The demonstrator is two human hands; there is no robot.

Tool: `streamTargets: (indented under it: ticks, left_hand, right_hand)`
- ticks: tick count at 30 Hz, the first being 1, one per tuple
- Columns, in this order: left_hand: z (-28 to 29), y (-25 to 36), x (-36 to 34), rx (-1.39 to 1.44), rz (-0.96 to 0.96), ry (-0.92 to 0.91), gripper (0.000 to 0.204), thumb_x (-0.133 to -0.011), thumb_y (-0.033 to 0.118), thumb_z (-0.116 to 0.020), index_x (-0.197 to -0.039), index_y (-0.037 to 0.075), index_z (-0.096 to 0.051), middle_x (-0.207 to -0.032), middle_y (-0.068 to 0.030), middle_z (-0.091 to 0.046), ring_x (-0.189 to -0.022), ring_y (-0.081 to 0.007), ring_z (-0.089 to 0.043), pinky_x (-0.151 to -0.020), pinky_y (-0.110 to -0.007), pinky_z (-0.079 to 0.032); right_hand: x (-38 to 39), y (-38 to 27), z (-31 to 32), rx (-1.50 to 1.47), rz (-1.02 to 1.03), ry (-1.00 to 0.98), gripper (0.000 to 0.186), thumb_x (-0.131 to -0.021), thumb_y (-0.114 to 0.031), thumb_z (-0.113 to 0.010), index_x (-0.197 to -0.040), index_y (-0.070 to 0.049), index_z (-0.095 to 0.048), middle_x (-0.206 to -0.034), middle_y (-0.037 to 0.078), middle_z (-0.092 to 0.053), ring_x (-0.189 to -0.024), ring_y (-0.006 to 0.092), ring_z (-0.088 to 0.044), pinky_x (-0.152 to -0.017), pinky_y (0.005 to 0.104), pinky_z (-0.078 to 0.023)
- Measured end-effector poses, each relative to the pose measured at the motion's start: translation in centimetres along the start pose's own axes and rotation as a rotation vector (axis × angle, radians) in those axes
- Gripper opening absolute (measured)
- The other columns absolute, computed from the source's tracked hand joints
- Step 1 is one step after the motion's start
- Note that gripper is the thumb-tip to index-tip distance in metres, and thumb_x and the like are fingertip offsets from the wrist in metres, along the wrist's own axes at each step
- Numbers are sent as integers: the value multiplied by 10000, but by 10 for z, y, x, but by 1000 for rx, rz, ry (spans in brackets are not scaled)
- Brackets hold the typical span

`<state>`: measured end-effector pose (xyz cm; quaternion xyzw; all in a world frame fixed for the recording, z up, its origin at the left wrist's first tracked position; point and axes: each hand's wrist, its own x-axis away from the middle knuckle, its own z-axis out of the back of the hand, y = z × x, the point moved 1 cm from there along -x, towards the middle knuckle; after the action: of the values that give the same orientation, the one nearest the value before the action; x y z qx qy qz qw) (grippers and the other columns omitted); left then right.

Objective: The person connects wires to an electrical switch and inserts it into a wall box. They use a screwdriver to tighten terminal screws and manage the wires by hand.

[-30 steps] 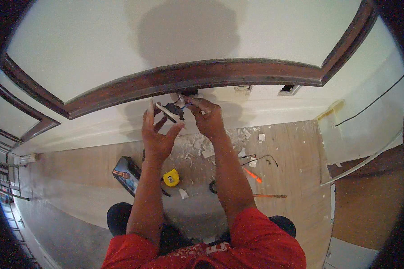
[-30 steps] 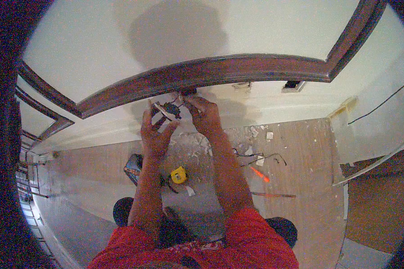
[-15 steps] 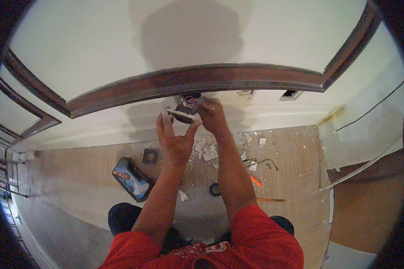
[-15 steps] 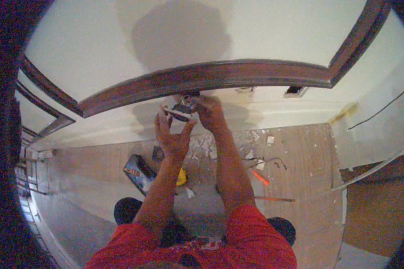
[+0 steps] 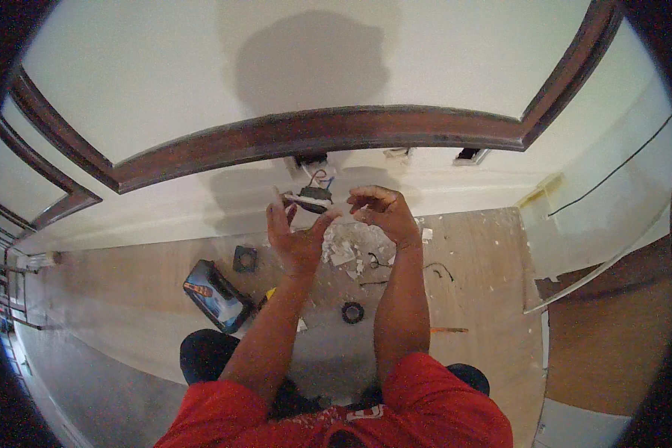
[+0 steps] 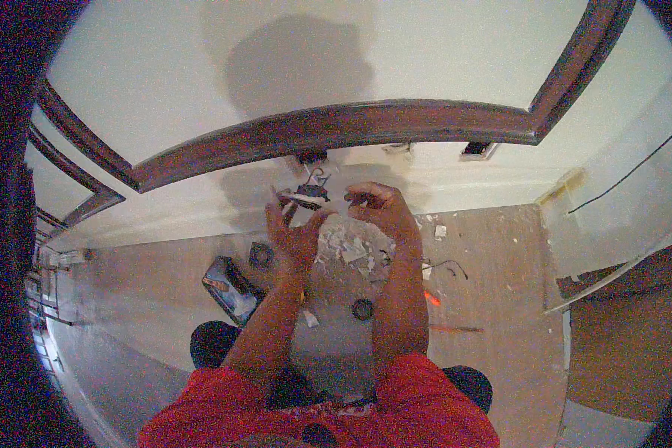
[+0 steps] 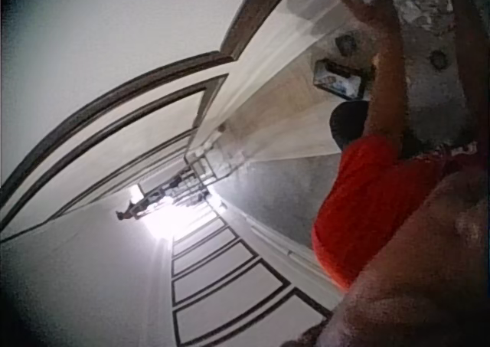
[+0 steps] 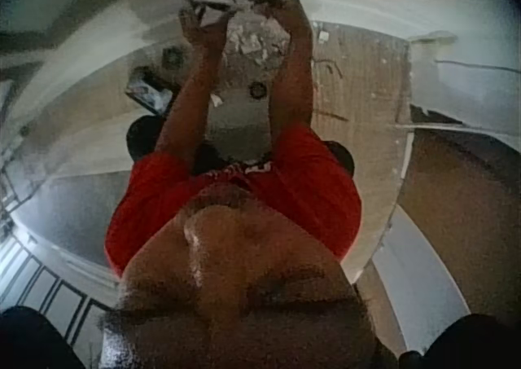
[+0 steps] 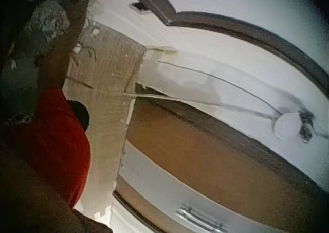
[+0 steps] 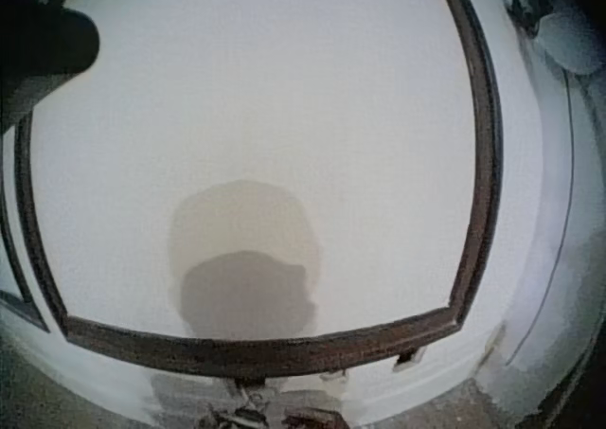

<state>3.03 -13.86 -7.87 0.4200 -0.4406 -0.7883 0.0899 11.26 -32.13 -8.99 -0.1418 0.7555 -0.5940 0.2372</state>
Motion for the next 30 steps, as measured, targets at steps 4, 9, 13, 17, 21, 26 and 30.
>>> streamTargets:
  ticks: [4, 9, 13, 17, 21, 26, 30]
  left_hand:
    - [2, 12, -3, 82, 6, 26, 945, -621, 302, -924, -1345, -73, -447, -1109, -160, -619, -965, -253, -637, -771, -339, -560]
    - [8, 12, -6, 69, 70, 10, 902, -626, 259, -923, -1354, -23, -473, -1096, -144, -642, -970, -224, -645, -747, -327, -561]
    - [10, 18, -10, 65, 95, -18, 859, -660, 223, -903, -1362, -16, -469, -1095, -146, -653, -961, -219, -651, -767, -323, -568]
    - [15, -2, -10, 164, 88, -53, 687, -770, 120, -808, -1355, -23, -476, -1157, -156, -645, -938, -207, -660, -775, -312, -574]
    - [17, -46, -24, 904, 707, -14, 539, -852, 18, -684, -1350, -27, -482, -1152, -154, -653, -884, -185, -673, -767, -305, -578]
    - [13, -74, -36, 465, 491, -170, 309, -878, 43, -661, -1183, 6, -633, -1058, -118, -690, -838, -173, -678, -732, -301, -573]
    - [-4, -71, -49, 47, 19, -169, 184, -861, 59, -682, -1042, 37, -704, -1045, -121, -696, -836, -205, -695, -717, -325, -568]
  right_hand:
    - [8, 5, 2, 312, -8, 53, 348, -707, -72, -845, -1003, -42, -664, -914, 19, -650, -764, 85, -601, -631, 232, -490]
    - [5, -6, -28, 404, 58, 271, 275, -689, -90, -864, -894, -41, -688, -825, 16, -651, -710, 80, -573, -632, 234, -473]
    - [8, -6, -40, 455, 110, 415, 210, -732, -88, -831, -899, -31, -718, -822, 39, -675, -713, 98, -588, -641, 249, -480]
    - [5, -9, -49, 500, 200, 405, 174, -781, -81, -787, -937, -35, -728, -836, 58, -686, -738, 121, -616, -650, 258, -486]
    - [4, -6, -47, 528, 177, 329, 141, -801, -80, -766, -933, -50, -727, -841, 69, -684, -754, 147, -637, -658, 265, -492]
    - [10, -15, -39, 562, 293, 462, 106, -827, -84, -739, -925, -51, -714, -922, 84, -673, -809, 158, -641, -668, 280, -504]
    - [12, -12, -39, 620, 304, 464, 117, -849, -71, -707, -965, -60, -703, -957, 89, -657, -850, 173, -637, -674, 287, -513]
